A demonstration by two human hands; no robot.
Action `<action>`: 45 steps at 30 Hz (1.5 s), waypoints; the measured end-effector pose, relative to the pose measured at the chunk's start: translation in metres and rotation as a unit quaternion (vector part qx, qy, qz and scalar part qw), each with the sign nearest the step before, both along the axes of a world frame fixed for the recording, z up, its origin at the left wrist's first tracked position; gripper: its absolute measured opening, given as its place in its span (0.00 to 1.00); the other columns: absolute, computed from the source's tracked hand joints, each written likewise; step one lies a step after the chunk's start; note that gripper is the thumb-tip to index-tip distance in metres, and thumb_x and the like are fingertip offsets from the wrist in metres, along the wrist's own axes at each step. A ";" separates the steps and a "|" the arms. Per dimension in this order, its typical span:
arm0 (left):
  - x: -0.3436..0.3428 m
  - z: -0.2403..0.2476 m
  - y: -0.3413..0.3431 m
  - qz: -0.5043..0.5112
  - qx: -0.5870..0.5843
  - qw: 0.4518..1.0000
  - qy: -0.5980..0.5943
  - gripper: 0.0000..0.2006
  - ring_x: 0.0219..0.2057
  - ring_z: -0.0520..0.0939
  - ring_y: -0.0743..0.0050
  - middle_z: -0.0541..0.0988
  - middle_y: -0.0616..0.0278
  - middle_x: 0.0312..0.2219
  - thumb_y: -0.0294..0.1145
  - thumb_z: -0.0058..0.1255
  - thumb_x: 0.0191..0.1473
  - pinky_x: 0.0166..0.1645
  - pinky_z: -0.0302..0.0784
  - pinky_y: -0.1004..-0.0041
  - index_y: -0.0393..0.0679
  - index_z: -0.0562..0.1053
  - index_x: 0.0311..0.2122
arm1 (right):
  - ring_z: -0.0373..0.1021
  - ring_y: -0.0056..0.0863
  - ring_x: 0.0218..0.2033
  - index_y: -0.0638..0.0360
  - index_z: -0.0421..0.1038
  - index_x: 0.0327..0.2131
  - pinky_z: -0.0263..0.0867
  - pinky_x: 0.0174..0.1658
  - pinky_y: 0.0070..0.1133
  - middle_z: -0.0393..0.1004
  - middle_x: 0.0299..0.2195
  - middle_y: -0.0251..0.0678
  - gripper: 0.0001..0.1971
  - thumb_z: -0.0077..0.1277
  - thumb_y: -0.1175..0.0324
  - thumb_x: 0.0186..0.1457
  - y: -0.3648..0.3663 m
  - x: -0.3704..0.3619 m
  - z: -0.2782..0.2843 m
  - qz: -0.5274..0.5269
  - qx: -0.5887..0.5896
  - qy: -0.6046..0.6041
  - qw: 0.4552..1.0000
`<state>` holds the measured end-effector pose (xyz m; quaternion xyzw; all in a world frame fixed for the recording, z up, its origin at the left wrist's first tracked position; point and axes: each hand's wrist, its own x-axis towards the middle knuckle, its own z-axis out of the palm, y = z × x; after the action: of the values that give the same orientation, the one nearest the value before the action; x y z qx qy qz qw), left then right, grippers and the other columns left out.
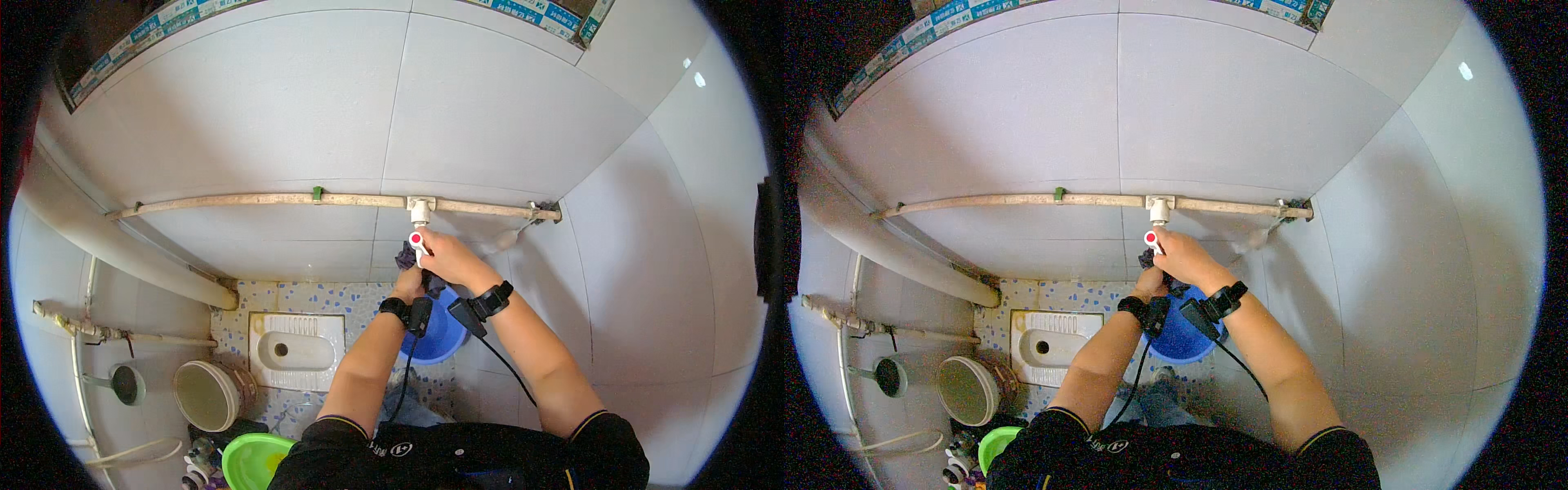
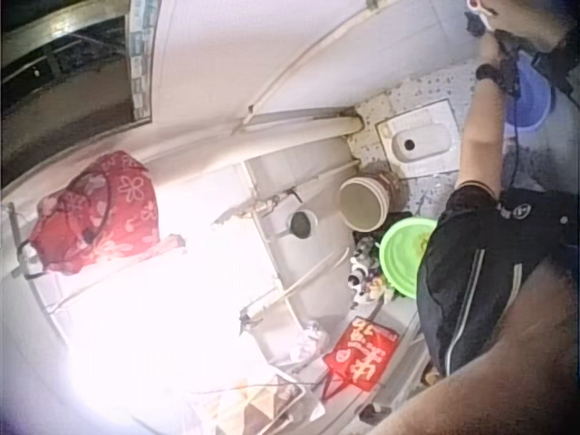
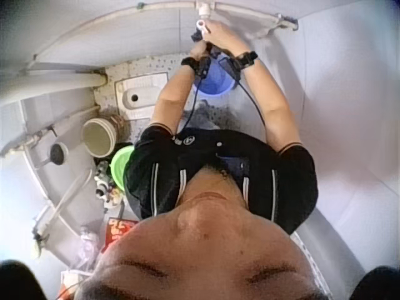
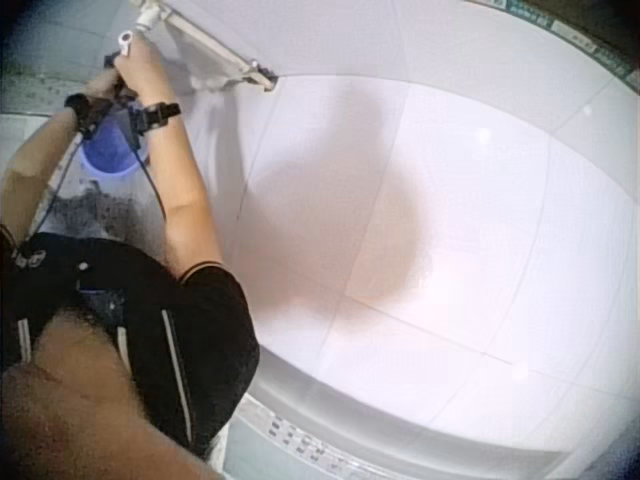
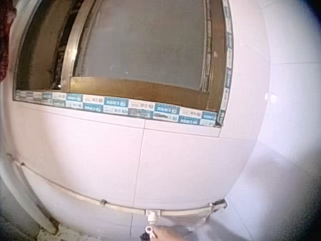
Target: The person washes a cloth by hand in a green basin, pours liquid detergent from a bottle onto the cloth, and then rinses the cloth under a water tap over a blue bucket.
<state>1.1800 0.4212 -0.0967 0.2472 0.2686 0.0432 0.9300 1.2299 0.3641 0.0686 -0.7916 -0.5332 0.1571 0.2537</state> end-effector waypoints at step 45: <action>-0.017 -0.032 0.012 -0.083 0.074 0.991 0.080 0.18 0.33 0.74 0.61 0.73 0.59 0.32 0.44 0.29 0.51 0.36 0.72 0.64 0.45 0.65 0.40 | 0.60 0.35 0.44 0.63 0.57 0.46 0.54 0.47 0.23 0.63 0.42 0.47 0.21 0.41 0.62 0.49 -0.036 0.019 -0.200 -0.170 0.108 0.374 0.905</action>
<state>1.1630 0.4328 -0.1292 0.3399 0.3168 -0.0343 0.8848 1.2484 0.3281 -0.1310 -0.7212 -0.2699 0.3378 0.5413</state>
